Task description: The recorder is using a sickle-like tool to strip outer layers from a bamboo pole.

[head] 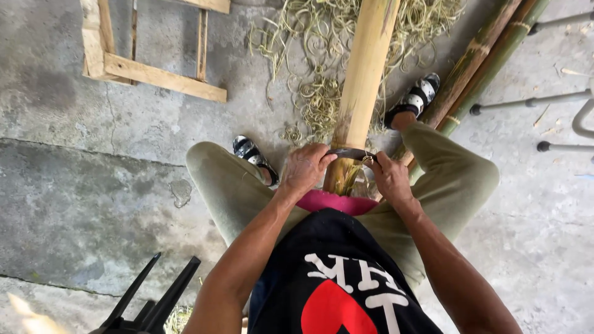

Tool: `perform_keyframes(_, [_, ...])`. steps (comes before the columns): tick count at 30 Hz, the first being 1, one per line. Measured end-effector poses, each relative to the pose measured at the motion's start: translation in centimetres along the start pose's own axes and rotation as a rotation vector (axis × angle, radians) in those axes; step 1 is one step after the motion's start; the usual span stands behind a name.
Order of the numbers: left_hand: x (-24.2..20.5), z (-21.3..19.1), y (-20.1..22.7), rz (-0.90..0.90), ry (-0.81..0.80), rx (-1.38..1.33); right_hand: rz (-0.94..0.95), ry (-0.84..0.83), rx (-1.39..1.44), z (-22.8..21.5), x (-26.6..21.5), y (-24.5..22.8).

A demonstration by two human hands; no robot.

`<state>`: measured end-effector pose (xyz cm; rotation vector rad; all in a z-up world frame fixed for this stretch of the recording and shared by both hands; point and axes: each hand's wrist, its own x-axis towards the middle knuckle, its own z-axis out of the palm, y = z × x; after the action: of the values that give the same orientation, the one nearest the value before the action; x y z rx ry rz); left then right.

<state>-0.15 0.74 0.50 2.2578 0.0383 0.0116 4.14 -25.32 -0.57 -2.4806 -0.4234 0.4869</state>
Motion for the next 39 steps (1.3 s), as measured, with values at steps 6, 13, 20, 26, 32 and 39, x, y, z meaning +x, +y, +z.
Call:
perform_keyframes(6, [-4.9,-0.2,-0.5,0.031,-0.103,-0.026,-0.085,-0.196,0.071,1.8,-4.0,1.9])
perform_keyframes(13, [0.1,1.2,-1.8,-0.167,-0.281,-0.027,-0.004,-0.198,0.101,-0.6,0.4,0.5])
perform_keyframes(20, [-1.1,1.1,-1.5,-0.151,-0.242,-0.008,0.026,-0.031,0.000,1.1,-1.2,1.0])
perform_keyframes(26, [-4.2,0.9,-3.0,0.036,-0.183,-0.067,-0.163,-0.170,0.032,1.9,-3.7,2.6])
perform_keyframes(32, [0.2,1.8,-3.0,-0.060,-0.191,-0.087,0.042,-0.123,0.040,-1.5,0.3,-0.8])
perform_keyframes(39, [-3.7,2.0,-3.7,-0.118,-0.287,-0.149,-0.142,0.032,0.024,2.2,-3.1,2.0])
